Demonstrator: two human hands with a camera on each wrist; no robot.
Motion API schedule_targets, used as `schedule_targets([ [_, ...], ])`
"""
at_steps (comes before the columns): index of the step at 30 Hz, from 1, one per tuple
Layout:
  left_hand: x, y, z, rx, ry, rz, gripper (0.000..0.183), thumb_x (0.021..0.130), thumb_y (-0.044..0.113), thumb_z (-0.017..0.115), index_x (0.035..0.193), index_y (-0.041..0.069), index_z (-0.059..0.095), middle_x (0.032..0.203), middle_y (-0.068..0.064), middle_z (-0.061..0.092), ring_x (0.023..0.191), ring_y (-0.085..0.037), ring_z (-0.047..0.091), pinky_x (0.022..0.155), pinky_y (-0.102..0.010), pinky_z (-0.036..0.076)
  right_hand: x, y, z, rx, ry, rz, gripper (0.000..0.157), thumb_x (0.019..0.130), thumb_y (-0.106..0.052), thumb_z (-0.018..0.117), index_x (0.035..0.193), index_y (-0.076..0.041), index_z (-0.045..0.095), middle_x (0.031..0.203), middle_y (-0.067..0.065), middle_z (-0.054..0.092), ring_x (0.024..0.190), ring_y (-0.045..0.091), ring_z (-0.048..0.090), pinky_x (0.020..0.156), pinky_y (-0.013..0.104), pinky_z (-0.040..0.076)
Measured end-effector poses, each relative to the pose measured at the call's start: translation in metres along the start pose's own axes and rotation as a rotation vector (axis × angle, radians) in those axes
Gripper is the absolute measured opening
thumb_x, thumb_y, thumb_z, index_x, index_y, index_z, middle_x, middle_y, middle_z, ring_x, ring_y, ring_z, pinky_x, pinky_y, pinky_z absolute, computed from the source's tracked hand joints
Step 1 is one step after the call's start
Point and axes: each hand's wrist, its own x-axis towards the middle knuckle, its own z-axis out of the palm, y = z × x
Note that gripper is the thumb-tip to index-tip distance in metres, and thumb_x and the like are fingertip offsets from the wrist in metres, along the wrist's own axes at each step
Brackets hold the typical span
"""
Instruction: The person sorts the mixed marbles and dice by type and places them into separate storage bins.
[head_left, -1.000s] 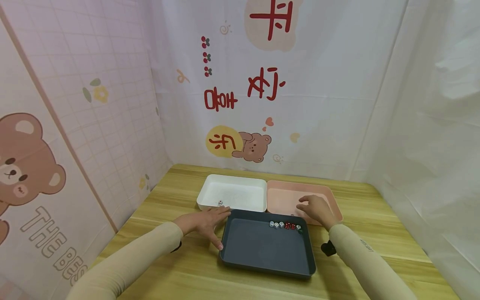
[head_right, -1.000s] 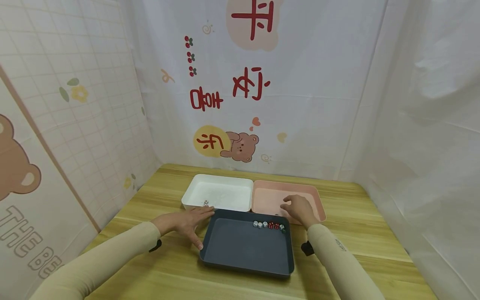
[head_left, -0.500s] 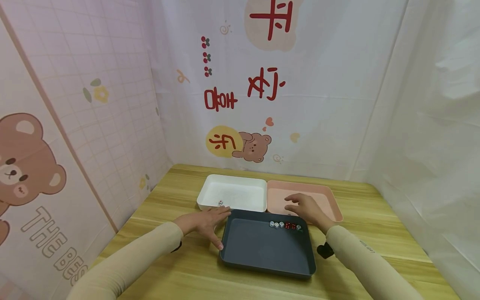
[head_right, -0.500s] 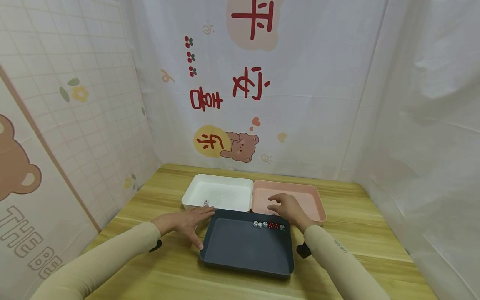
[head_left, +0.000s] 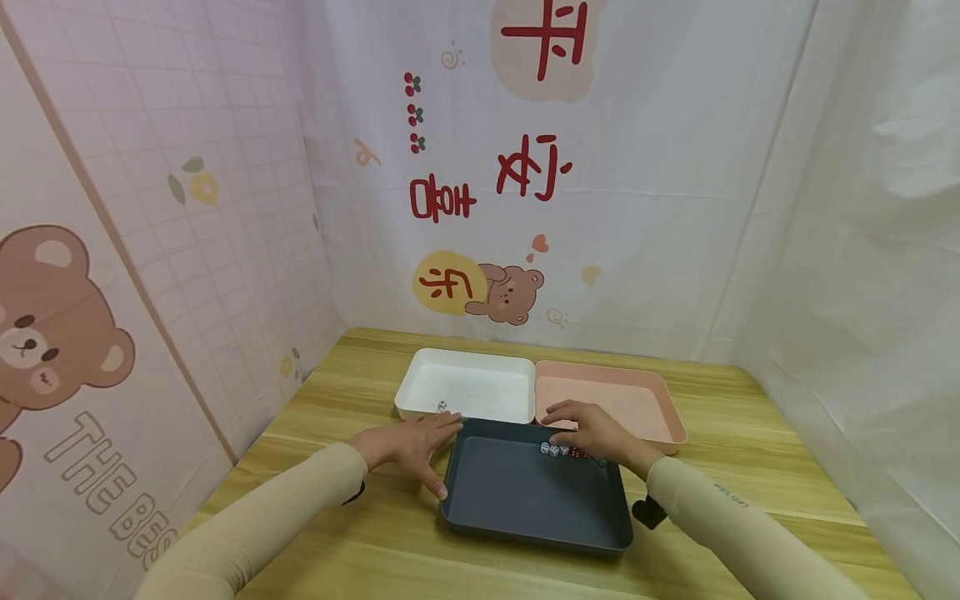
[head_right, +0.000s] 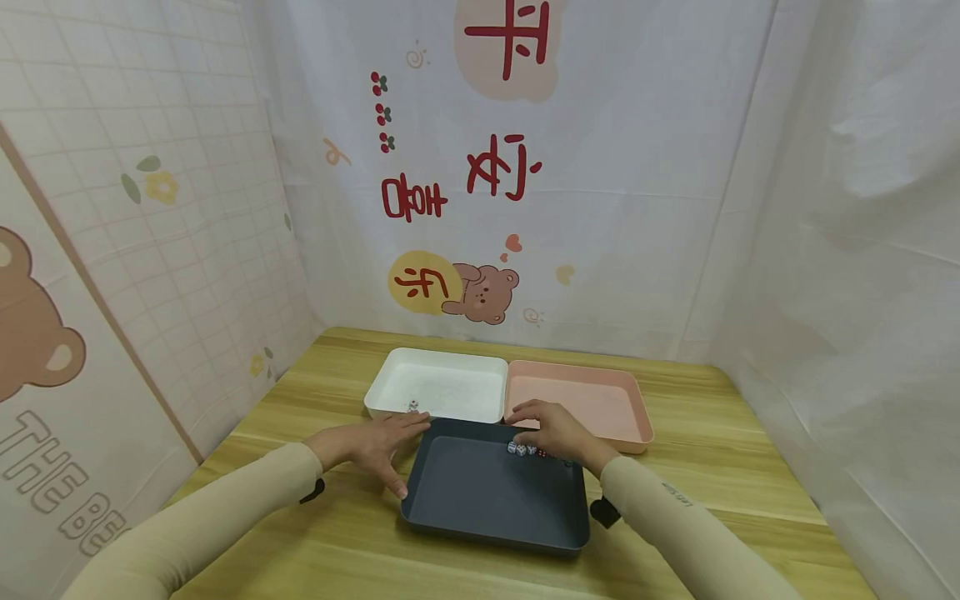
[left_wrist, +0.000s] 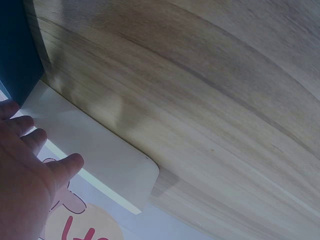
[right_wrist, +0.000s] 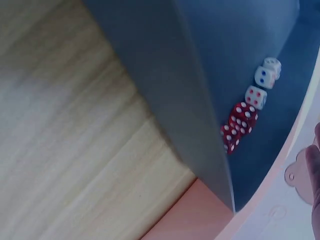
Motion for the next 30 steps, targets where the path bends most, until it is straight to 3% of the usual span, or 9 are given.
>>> schedule_targets([
  [4,0.0,0.0,0.0,0.001,0.004,-0.005,0.117,0.072,0.066,0.078,0.158,0.009,0.023,0.166,-0.005,0.012,0.151,-0.027,0.009,0.118,-0.054,0.015,0.001,-0.003,0.006,-0.114,-0.056,-0.058,0.03,0.086,-0.014,0.078,0.116,-0.012,0.074,0.133,0.016,0.059,0.12,0.034,0.057,0.096,0.052,0.048],
  [7,0.0,0.0,0.0,0.007,0.0,-0.005,0.117,0.073,0.067,0.077,0.159,0.01,0.022,0.166,-0.004,0.012,0.151,-0.026,0.009,0.118,-0.054,0.014,0.002,-0.004,0.008,-0.275,-0.073,-0.136,0.028,0.086,-0.015,0.079,0.113,-0.012,0.075,0.133,0.018,0.058,0.119,0.035,0.058,0.095,0.051,0.048],
  [14,0.0,-0.002,0.001,-0.001,0.007,0.004,0.118,0.072,0.068,0.076,0.158,0.007,0.022,0.165,-0.006,0.012,0.151,-0.027,0.01,0.118,-0.055,0.014,0.008,-0.006,0.012,-0.569,-0.092,-0.209,0.025,0.083,-0.022,0.081,0.107,-0.013,0.078,0.136,0.018,0.056,0.126,0.036,0.052,0.1,0.049,0.046],
  [21,-0.001,-0.003,0.001,0.0,-0.001,-0.001,0.118,0.073,0.067,0.076,0.159,0.008,0.021,0.166,-0.006,0.011,0.151,-0.026,0.008,0.118,-0.054,0.014,0.016,-0.013,0.015,-0.893,-0.122,-0.347,0.026,0.079,-0.032,0.084,0.1,-0.018,0.079,0.136,0.014,0.057,0.127,0.032,0.052,0.107,0.047,0.04],
  [26,-0.002,-0.002,0.0,-0.006,0.001,0.001,0.118,0.073,0.069,0.076,0.159,0.01,0.021,0.166,-0.005,0.012,0.151,-0.024,0.008,0.118,-0.053,0.014,0.021,-0.014,0.019,-0.989,-0.142,-0.376,0.027,0.077,-0.036,0.084,0.099,-0.02,0.079,0.136,0.013,0.058,0.127,0.03,0.052,0.108,0.046,0.04],
  [30,-0.002,-0.002,-0.001,-0.014,0.006,0.001,0.117,0.072,0.069,0.076,0.159,0.011,0.022,0.166,-0.005,0.013,0.151,-0.023,0.009,0.118,-0.054,0.014,0.024,-0.013,0.023,-1.031,-0.156,-0.346,0.028,0.079,-0.039,0.083,0.1,-0.02,0.08,0.137,0.011,0.058,0.128,0.029,0.051,0.108,0.046,0.039],
])
